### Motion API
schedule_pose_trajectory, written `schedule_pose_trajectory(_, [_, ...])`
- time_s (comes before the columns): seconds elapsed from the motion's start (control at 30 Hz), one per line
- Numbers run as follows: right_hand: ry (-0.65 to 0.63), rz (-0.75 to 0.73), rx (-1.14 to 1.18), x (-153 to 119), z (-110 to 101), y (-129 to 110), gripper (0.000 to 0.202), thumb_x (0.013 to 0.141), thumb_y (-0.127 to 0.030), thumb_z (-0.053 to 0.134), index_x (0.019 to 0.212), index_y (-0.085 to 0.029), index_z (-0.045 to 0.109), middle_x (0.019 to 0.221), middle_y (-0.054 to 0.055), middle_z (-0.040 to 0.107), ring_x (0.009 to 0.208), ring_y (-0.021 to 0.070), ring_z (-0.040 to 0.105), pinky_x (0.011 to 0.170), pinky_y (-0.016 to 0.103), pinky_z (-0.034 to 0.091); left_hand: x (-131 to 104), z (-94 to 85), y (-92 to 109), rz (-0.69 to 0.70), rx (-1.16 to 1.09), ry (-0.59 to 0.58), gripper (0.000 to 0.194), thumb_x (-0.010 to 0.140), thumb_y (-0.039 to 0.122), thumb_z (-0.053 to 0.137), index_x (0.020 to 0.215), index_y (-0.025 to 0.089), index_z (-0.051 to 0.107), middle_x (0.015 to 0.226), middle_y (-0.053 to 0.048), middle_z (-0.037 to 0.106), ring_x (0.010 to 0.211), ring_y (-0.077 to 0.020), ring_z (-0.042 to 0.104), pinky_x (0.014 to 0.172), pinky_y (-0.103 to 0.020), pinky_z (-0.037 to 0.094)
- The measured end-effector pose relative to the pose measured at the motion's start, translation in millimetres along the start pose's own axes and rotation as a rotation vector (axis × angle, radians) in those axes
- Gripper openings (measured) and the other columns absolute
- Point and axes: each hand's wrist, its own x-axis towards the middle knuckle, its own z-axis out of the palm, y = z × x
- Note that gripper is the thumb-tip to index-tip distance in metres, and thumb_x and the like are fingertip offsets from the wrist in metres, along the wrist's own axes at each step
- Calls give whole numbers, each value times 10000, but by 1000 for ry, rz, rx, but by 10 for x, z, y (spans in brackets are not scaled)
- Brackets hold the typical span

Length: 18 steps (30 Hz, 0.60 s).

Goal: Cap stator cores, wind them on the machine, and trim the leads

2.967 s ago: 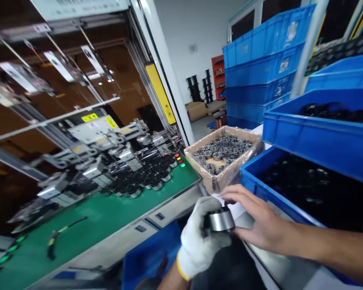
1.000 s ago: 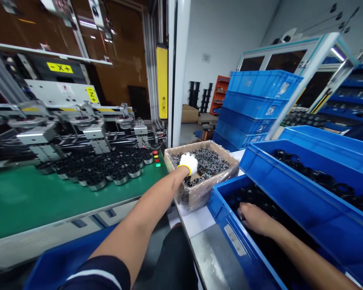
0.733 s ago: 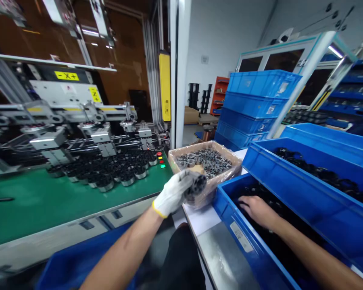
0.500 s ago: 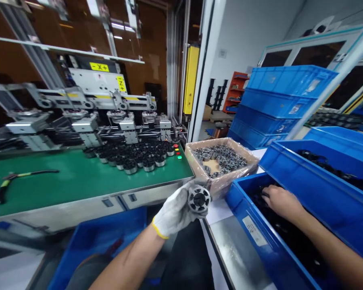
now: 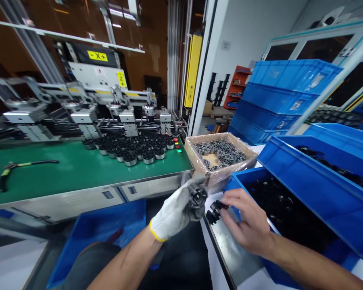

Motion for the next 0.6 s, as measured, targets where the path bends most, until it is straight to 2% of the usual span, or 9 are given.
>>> schedule_pose_trajectory(0.07, [-1,18,21,-62,18,-1,337,862,21,610,1131,-182,621,915,60,632,814,161,652,668,266,577,-27,62,-72,-12,38,-49,851,719,729,738,1422,278,573,1148,-96,689,744,-159,612,598,-259,510])
schedule_pose_trajectory(0.1, [5,29,17,-74,15,9,331,868,20,608,1130,-182,625,925,62,627,807,154,646,662,262,573,-42,84,-88,-8,106,-70,906,651,679,821,1430,292,567,1183,-90,690,795,-179,633,652,-280,539])
schedule_pose_trajectory(0.17, [14,43,-5,-72,-4,30,335,878,25,602,1140,-181,635,961,73,624,830,150,648,686,258,577,-70,108,-84,33,307,-75,995,570,510,931,1461,312,536,1280,-76,677,989,-248,662,870,-353,564])
schedule_pose_trajectory(0.23, [-3,24,-17,-62,-28,42,373,879,21,594,1197,-169,632,1023,101,630,914,170,661,754,281,595,-93,111,-46,56,488,-47,994,619,382,929,1504,323,482,1375,-59,644,1203,-302,616,1087,-418,476])
schedule_pose_trajectory(0.3, [-74,-21,-10,-61,-46,47,450,871,-28,598,1306,-139,591,1115,149,628,1033,224,661,829,345,611,-107,110,-2,65,549,-29,940,707,342,879,1535,325,436,1445,-51,607,1323,-317,557,1175,-443,403])
schedule_pose_trajectory(0.4, [-153,-95,-67,-83,-48,67,561,854,-99,615,1407,-104,524,1170,190,620,1095,274,651,860,410,619,-117,99,37,82,548,-27,941,715,342,872,1542,308,425,1469,-57,595,1348,-334,548,1182,-445,407])
schedule_pose_trajectory(0.6, [-77,-130,-221,-150,32,199,493,906,-247,686,1357,-100,554,1069,181,686,999,265,697,779,368,630,-160,-28,86,78,690,74,906,658,317,868,1491,295,513,1319,-54,701,1223,-367,642,1091,-461,507])
